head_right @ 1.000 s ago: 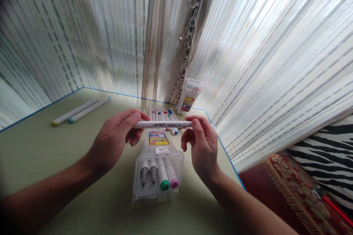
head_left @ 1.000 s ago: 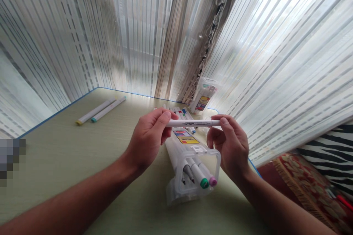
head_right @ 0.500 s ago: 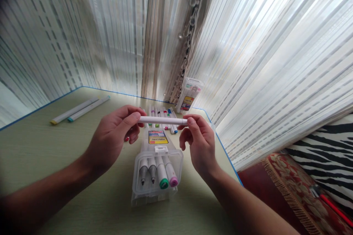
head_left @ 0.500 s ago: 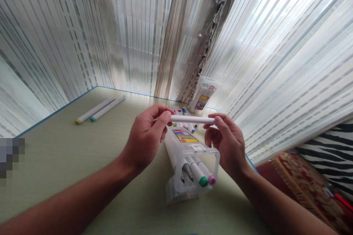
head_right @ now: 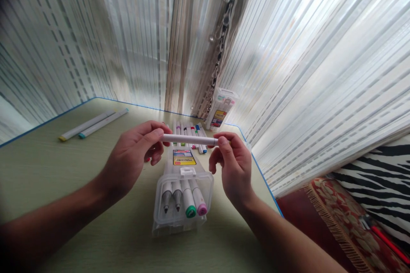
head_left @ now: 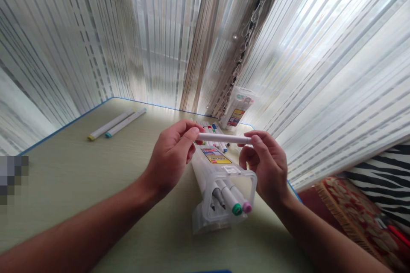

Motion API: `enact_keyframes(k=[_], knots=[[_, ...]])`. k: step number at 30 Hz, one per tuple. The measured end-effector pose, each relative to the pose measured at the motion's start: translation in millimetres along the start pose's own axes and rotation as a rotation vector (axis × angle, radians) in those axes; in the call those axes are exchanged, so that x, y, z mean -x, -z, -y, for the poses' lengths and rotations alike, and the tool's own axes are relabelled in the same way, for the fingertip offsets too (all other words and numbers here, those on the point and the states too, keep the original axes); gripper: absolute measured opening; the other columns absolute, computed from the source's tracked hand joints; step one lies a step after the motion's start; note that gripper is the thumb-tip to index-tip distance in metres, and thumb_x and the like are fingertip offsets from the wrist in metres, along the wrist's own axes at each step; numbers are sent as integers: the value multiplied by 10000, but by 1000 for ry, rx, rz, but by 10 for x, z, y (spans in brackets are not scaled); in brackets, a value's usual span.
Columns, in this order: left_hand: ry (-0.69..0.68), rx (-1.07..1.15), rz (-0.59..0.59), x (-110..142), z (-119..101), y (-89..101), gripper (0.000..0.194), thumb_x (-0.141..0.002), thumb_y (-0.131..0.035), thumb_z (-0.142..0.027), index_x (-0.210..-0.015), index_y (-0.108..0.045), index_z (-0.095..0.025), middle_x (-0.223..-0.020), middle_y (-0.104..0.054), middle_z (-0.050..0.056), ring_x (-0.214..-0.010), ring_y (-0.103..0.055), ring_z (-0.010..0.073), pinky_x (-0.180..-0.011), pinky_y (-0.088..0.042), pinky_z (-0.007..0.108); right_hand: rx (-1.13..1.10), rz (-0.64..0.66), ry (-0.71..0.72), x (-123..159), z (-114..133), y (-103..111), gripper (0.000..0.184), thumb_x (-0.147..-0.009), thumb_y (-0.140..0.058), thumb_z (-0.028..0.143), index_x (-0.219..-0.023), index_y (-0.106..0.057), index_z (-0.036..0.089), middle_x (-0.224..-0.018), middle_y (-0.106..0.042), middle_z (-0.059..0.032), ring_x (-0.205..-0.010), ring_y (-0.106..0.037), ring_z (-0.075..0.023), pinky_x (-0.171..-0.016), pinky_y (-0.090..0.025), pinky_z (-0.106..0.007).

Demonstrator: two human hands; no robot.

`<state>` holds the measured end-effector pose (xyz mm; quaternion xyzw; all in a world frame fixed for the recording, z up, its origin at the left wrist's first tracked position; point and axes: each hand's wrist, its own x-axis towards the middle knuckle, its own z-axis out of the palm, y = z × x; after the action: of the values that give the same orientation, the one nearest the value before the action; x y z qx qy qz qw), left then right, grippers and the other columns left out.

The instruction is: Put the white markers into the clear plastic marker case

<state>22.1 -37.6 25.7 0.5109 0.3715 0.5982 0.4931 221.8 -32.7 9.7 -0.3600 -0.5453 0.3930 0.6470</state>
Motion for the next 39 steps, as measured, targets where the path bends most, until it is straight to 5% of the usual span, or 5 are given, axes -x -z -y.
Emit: enact_keyframes(k=[39], knots=[[-26,1,32,-3,27,9,148,-909,-612,-283,-936,-629,-138,-651,-585,-19,-459,-429,55,-416,-297,182,-6,39,-13,-16,2,30,149,-938,-659,338,-967,-676,193,-714,-699,-2,-417,-530,-64,-366,-379,-169]])
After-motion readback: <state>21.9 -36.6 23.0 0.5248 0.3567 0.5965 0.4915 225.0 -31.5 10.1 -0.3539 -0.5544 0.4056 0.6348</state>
